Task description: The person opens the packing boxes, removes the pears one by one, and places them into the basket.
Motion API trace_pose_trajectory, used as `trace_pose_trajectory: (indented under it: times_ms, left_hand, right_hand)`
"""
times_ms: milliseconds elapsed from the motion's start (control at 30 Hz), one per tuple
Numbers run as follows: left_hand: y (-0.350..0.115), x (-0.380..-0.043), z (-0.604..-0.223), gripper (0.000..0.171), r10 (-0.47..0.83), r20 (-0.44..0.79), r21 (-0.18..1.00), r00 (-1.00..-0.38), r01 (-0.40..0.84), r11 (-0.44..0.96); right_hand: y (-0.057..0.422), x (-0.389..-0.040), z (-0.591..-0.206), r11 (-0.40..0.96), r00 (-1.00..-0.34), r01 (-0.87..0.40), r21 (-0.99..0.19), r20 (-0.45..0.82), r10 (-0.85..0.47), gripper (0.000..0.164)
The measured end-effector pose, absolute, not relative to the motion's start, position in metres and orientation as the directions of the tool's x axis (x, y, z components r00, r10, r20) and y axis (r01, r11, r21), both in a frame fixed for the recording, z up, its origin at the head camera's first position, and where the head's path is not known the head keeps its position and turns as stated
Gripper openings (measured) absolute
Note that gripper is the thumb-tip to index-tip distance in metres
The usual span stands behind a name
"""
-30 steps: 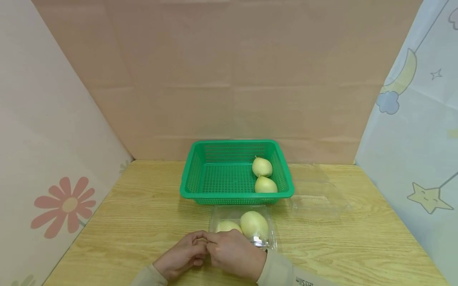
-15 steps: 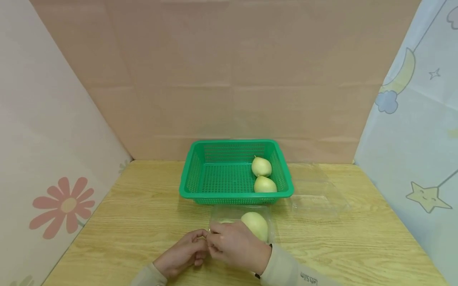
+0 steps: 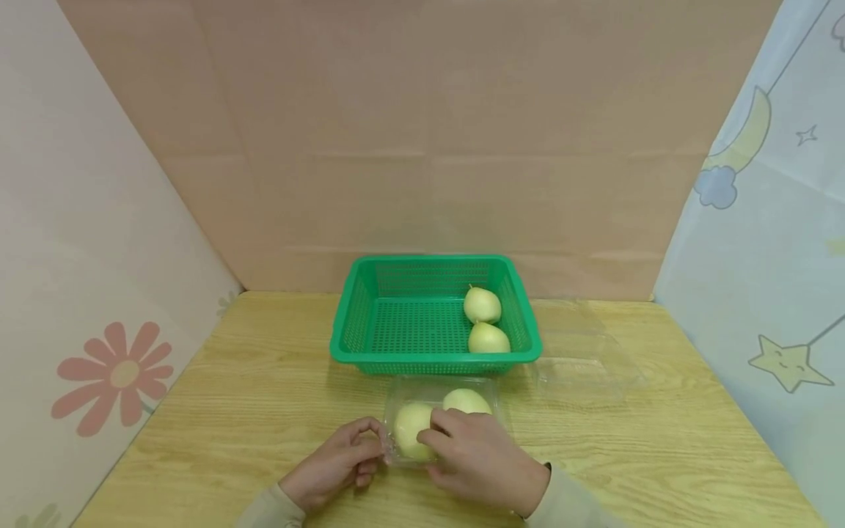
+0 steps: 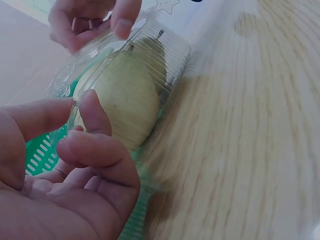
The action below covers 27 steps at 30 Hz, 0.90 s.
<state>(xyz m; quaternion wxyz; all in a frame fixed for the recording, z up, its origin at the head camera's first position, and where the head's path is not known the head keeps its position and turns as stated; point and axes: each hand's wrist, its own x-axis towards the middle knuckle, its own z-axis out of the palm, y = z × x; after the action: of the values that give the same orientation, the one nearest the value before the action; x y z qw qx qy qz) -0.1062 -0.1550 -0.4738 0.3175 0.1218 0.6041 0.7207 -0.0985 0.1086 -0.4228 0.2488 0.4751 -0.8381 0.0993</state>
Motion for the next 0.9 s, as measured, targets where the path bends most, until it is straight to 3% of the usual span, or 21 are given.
trace_pose_trajectory:
  times_ms: [400,700,767,900]
  left_hand:
    - [-0.160,-0.107,-0.472,0.009,0.644,-0.170,0.958,-0.746,-0.278,-0.069]
    - [-0.162,-0.109,-0.472,0.007,0.660,-0.172,0.962,-0.732,-0.269,-0.047]
    - [-0.161,-0.110,-0.472,0.006,0.653,-0.177,0.964,-0.736,-0.263,-0.036]
    - [-0.162,-0.109,-0.471,0.006,0.643,-0.187,0.966,-0.743,-0.259,-0.019]
  right_hand:
    - [0.136,-0.098,-0.426,0.560,-0.420,-0.820,0.118,0.539,-0.730,0.031]
    - [0.147,-0.098,-0.429,0.607,-0.460,-0.786,0.123,0.541,-0.705,0.044]
    - [0.149,-0.096,-0.429,0.643,-0.491,-0.757,0.115,0.548,-0.677,0.048]
    - [0.151,-0.090,-0.430,0.777,-0.622,-0.624,0.080,0.551,-0.556,0.063]
